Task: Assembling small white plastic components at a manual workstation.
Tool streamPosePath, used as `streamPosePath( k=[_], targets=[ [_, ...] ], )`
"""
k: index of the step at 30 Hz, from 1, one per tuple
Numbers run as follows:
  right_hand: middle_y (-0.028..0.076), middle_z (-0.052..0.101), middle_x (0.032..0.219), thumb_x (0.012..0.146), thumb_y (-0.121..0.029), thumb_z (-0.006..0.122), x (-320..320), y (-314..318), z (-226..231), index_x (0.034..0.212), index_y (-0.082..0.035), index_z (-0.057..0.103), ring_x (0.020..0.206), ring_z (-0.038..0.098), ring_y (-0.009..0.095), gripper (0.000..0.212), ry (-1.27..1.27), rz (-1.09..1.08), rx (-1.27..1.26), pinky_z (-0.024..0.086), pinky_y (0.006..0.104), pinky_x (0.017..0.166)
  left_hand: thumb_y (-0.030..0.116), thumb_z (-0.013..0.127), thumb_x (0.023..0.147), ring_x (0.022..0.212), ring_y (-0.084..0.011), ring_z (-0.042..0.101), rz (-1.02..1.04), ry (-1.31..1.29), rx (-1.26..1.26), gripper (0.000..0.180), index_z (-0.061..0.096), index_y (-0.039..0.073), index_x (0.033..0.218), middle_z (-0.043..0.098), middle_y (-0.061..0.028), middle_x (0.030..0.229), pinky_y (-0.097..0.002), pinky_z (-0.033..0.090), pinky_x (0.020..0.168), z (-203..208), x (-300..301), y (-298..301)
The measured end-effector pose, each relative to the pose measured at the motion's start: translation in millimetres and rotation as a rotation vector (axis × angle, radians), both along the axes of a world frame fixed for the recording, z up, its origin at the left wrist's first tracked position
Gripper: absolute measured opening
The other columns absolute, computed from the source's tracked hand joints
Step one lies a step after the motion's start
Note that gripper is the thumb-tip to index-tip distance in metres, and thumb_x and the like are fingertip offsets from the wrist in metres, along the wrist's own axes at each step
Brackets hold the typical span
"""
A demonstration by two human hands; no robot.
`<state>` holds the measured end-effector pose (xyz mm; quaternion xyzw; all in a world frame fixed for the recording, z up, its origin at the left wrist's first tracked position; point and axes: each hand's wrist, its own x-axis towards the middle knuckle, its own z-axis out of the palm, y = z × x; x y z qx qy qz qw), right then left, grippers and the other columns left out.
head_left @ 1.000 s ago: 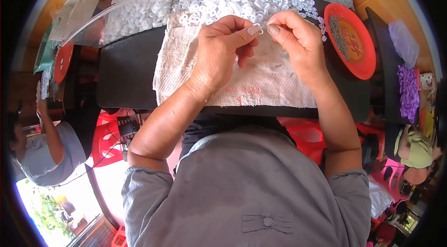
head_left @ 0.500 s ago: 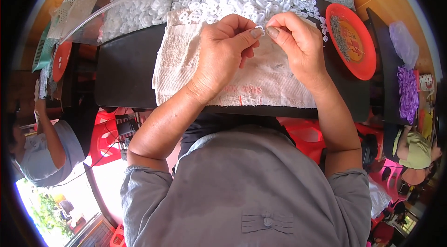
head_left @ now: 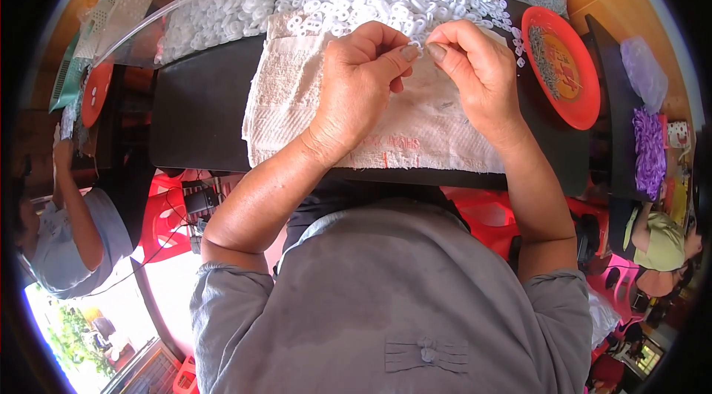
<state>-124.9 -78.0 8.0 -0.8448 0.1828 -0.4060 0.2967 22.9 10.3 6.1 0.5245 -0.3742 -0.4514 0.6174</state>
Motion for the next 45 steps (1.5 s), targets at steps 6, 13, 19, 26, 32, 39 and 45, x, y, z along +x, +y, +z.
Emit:
streamPosePath(
  k=[6, 13, 19, 26, 32, 39, 45],
  targets=[
    [0.007, 0.06, 0.077, 0.088, 0.002, 0.058, -2.2, 1.1, 3.6, 0.091, 0.001, 0.057, 0.069, 0.057, 0.015, 0.004, 0.031, 0.007, -0.009, 0.045, 0.0258, 0.063, 0.01, 0.063, 0.09, 0.055, -0.0056, 0.051, 0.006, -0.036, 0.015, 0.012, 0.062, -0.001, 0.093, 0.06, -0.0027, 0.07, -0.0182, 0.036, 0.044, 0.0, 0.1, 0.9],
    [0.011, 0.063, 0.081, 0.085, 0.007, 0.056, -2.8, 2.5, 5.4, 0.093, 0.0, 0.056, 0.074, 0.063, 0.022, 0.011, 0.06, 0.02, 0.005, 0.049, 0.0291, 0.067, 0.01, 0.063, 0.09, 0.055, -0.0048, 0.05, 0.016, -0.056, 0.018, 0.012, 0.062, -0.001, 0.093, 0.059, -0.002, 0.069, -0.0179, 0.035, 0.043, 0.9, 0.1, 1.4],
    [0.002, 0.056, 0.072, 0.089, -0.002, 0.06, 0.1, 1.1, 0.2, 0.089, 0.001, 0.058, 0.064, 0.05, 0.009, 0.004, -0.008, 0.009, -0.015, 0.041, 0.0225, 0.058, 0.011, 0.064, 0.09, 0.054, -0.0042, 0.05, 0.026, -0.075, 0.025, 0.012, 0.063, 0.0, 0.092, 0.059, -0.0008, 0.069, -0.0176, 0.035, 0.043, 0.5, -0.3, 1.5],
    [0.001, 0.056, 0.073, 0.089, -0.002, 0.061, 0.0, 2.6, 1.7, 0.089, 0.001, 0.059, 0.064, 0.049, 0.008, 0.003, -0.006, 0.007, -0.011, 0.04, 0.0221, 0.058, 0.012, 0.064, 0.09, 0.054, -0.0038, 0.049, 0.031, -0.092, 0.017, 0.012, 0.063, 0.001, 0.092, 0.059, -0.0003, 0.069, -0.0177, 0.035, 0.044, -0.1, -0.4, 2.1],
    [0.001, 0.057, 0.074, 0.089, -0.001, 0.061, 0.4, 3.2, 1.2, 0.09, 0.001, 0.059, 0.064, 0.05, 0.008, 0.003, -0.012, 0.01, 0.007, 0.041, 0.0219, 0.058, 0.012, 0.064, 0.09, 0.054, -0.0039, 0.05, 0.028, -0.083, 0.023, 0.011, 0.063, 0.001, 0.092, 0.059, -0.0003, 0.069, -0.0176, 0.035, 0.044, 1.0, -0.8, 3.2],
    [0.002, 0.058, 0.073, 0.088, -0.001, 0.062, 0.6, 4.7, 0.0, 0.089, 0.0, 0.059, 0.064, 0.051, 0.009, 0.003, -0.005, 0.008, -0.048, 0.041, 0.0228, 0.058, 0.01, 0.064, 0.089, 0.056, -0.004, 0.049, 0.025, -0.08, 0.009, 0.009, 0.062, 0.002, 0.09, 0.058, 0.0002, 0.069, -0.0174, 0.037, 0.047, -2.4, -3.5, 3.5],
    [0.01, 0.062, 0.079, 0.082, 0.01, 0.053, -1.5, 8.1, 1.4, 0.091, 0.0, 0.056, 0.069, 0.061, 0.02, 0.014, 0.048, 0.032, -0.028, 0.048, 0.0287, 0.063, 0.006, 0.063, 0.089, 0.059, -0.0051, 0.049, 0.041, -0.109, -0.03, 0.005, 0.061, 0.001, 0.088, 0.058, -0.0003, 0.07, -0.0189, 0.039, 0.052, -7.7, -7.1, 5.1]
  ],
)
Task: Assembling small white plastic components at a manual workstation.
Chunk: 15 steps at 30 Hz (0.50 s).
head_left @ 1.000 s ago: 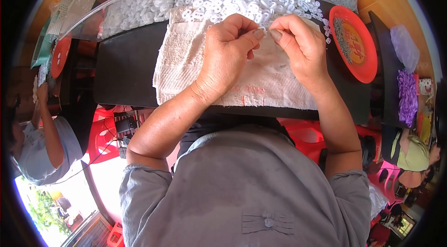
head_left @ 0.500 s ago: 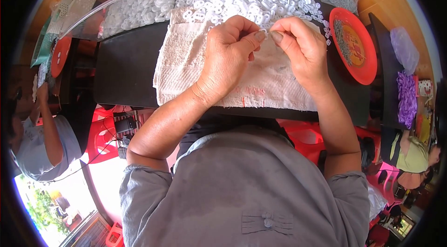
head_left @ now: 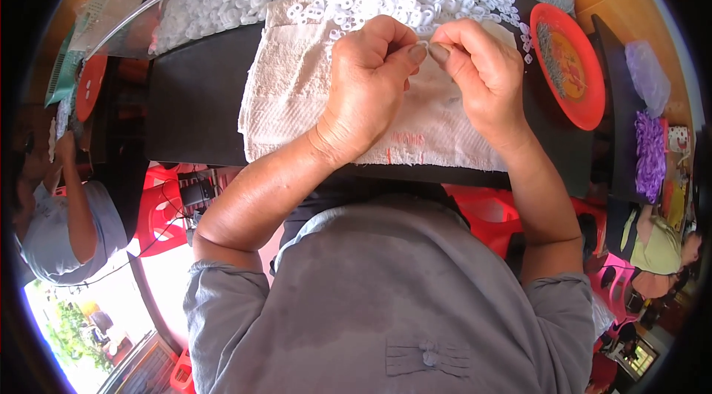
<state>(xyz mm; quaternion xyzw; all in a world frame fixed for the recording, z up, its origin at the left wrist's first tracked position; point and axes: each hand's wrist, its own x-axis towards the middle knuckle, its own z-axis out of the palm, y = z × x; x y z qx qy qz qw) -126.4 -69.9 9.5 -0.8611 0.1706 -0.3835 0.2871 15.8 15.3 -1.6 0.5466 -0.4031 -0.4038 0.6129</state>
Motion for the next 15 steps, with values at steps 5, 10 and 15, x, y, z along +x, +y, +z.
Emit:
streamPosePath(
  k=[5, 10, 15],
  targets=[
    [0.008, 0.06, 0.073, 0.082, 0.01, 0.052, 5.4, 10.2, -0.3, 0.087, 0.0, 0.057, 0.066, 0.057, 0.014, 0.011, -0.043, -0.006, 0.196, 0.045, 0.0255, 0.059, 0.005, 0.063, 0.089, 0.058, -0.0054, 0.049, 0.026, 0.056, -0.041, 0.005, 0.062, 0.0, 0.088, 0.058, -0.0009, 0.069, -0.0191, 0.039, 0.051, -2.2, -2.4, 2.0],
    [-0.001, 0.061, 0.076, 0.091, -0.001, 0.058, 8.9, 6.7, -5.5, 0.096, -0.001, 0.063, 0.065, 0.052, 0.004, 0.007, -0.075, 0.006, 0.419, 0.037, 0.018, 0.054, 0.005, 0.063, 0.089, 0.055, -0.0065, 0.05, 0.047, 0.001, 0.006, 0.007, 0.062, -0.001, 0.087, 0.058, -0.0025, 0.068, -0.0203, 0.038, 0.048, 0.9, 5.5, -1.4],
    [-0.001, 0.064, 0.082, 0.09, -0.005, 0.062, 5.5, 8.1, 7.1, 0.099, -0.002, 0.065, 0.07, 0.056, 0.004, 0.01, -0.1, -0.072, 0.347, 0.039, 0.0182, 0.057, 0.004, 0.062, 0.087, 0.048, -0.0087, 0.049, 0.199, 0.218, -0.225, 0.007, 0.062, -0.003, 0.085, 0.059, -0.0049, 0.063, -0.0226, 0.037, 0.043, 19.0, 37.8, 5.8]
  ],
)
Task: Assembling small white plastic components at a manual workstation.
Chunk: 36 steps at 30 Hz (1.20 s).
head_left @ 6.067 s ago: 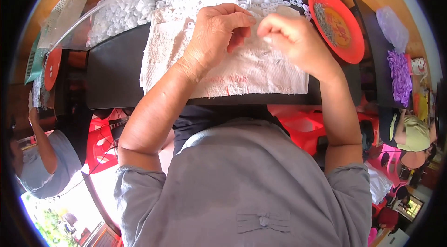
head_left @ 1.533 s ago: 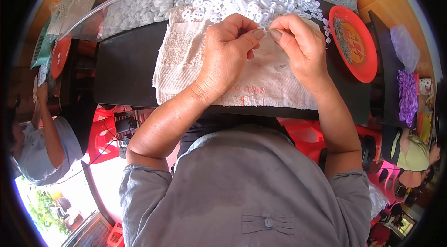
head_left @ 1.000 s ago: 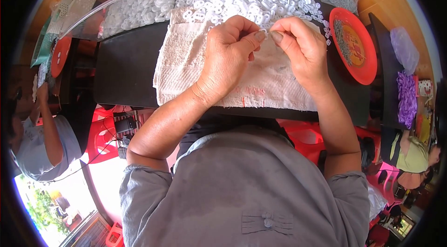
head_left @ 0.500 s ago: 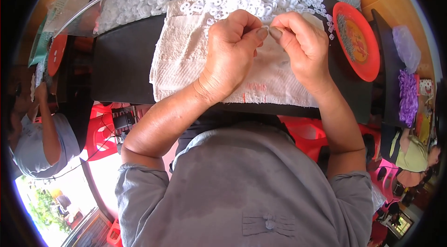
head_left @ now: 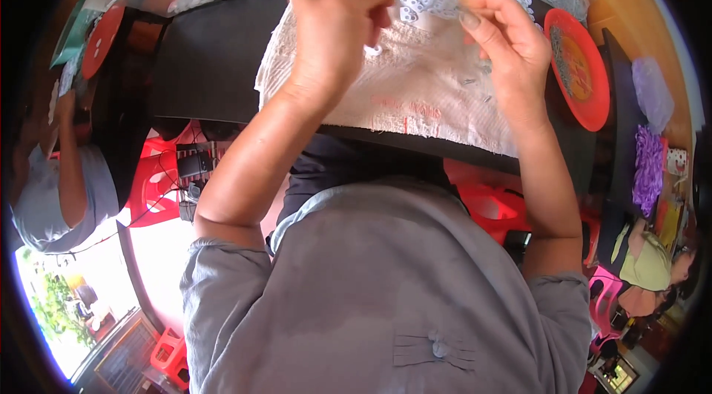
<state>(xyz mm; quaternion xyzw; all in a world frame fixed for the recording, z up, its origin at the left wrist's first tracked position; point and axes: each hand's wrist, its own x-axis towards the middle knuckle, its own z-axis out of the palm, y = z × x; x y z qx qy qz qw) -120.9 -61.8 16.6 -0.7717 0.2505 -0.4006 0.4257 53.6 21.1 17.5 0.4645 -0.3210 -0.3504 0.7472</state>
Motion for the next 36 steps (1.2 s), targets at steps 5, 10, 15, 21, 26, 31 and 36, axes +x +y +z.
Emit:
streamPosePath(
  k=[5, 10, 15, 21, 26, 31, 36],
  targets=[
    [0.002, 0.064, 0.081, 0.086, -0.002, 0.062, 9.2, 7.5, -4.7, 0.093, 0.0, 0.063, 0.071, 0.059, 0.01, 0.007, 0.221, 0.183, -0.263, 0.047, 0.0248, 0.064, 0.005, 0.06, 0.09, 0.047, -0.0088, 0.048, 0.083, 0.052, 0.036, 0.009, 0.059, -0.003, 0.085, 0.057, -0.0056, 0.064, -0.022, 0.035, 0.041, -12.8, 20.2, 30.2],
    [0.01, 0.062, 0.079, 0.08, -0.001, 0.062, 41.6, 19.4, -9.6, 0.088, -0.001, 0.063, 0.067, 0.062, 0.024, 0.008, 0.311, 0.196, -0.533, 0.048, 0.0314, 0.061, 0.007, 0.06, 0.091, 0.053, -0.0095, 0.05, 0.075, 0.073, 0.155, 0.008, 0.059, -0.001, 0.092, 0.058, -0.0038, 0.071, -0.0221, 0.036, 0.045, -32.1, 18.2, 45.0],
    [0.008, 0.064, 0.083, 0.077, -0.007, 0.065, 60.8, 27.7, -12.3, 0.081, -0.005, 0.062, 0.071, 0.064, 0.031, 0.005, 0.594, 0.14, -0.77, 0.049, 0.0406, 0.061, 0.006, 0.059, 0.091, 0.053, -0.0093, 0.05, 0.08, 0.092, 0.147, 0.007, 0.059, -0.001, 0.091, 0.058, -0.004, 0.071, -0.0221, 0.036, 0.045, -34.2, 22.8, 46.1],
    [0.008, 0.064, 0.083, 0.079, -0.007, 0.065, 63.6, 20.0, -20.8, 0.081, -0.005, 0.061, 0.07, 0.064, 0.032, 0.005, 0.623, 0.121, -0.777, 0.049, 0.041, 0.061, 0.007, 0.06, 0.091, 0.054, -0.0086, 0.05, 0.05, 0.052, 0.173, 0.008, 0.059, -0.001, 0.09, 0.058, -0.0034, 0.071, -0.0218, 0.037, 0.045, -33.5, 21.8, 45.4],
    [0.008, 0.063, 0.084, 0.077, -0.004, 0.064, 58.9, 11.8, -15.7, 0.081, -0.005, 0.061, 0.07, 0.063, 0.031, 0.005, 0.504, 0.196, -0.735, 0.05, 0.0401, 0.06, 0.007, 0.061, 0.091, 0.055, -0.0083, 0.05, 0.072, 0.05, 0.191, 0.008, 0.059, 0.0, 0.09, 0.058, -0.0031, 0.071, -0.0217, 0.038, 0.045, -32.8, 21.9, 46.8],
    [0.007, 0.059, 0.08, 0.072, 0.002, 0.061, 46.0, 3.3, -7.8, 0.082, -0.005, 0.061, 0.073, 0.062, 0.027, 0.013, 0.408, 0.435, -0.945, 0.049, 0.0372, 0.061, 0.007, 0.061, 0.09, 0.055, -0.0084, 0.05, 0.06, 0.054, 0.182, 0.008, 0.06, 0.0, 0.09, 0.059, -0.0033, 0.072, -0.0219, 0.037, 0.045, -33.1, 21.6, 45.6],
    [0.007, 0.058, 0.078, 0.076, 0.0, 0.062, 36.0, 5.1, 1.8, 0.084, -0.005, 0.06, 0.07, 0.061, 0.029, 0.009, 0.385, 0.26, -0.902, 0.049, 0.0381, 0.061, 0.007, 0.061, 0.09, 0.055, -0.0085, 0.05, 0.069, 0.06, 0.182, 0.008, 0.06, 0.0, 0.09, 0.059, -0.0035, 0.071, -0.0219, 0.037, 0.045, -33.5, 22.4, 46.1]
  ],
)
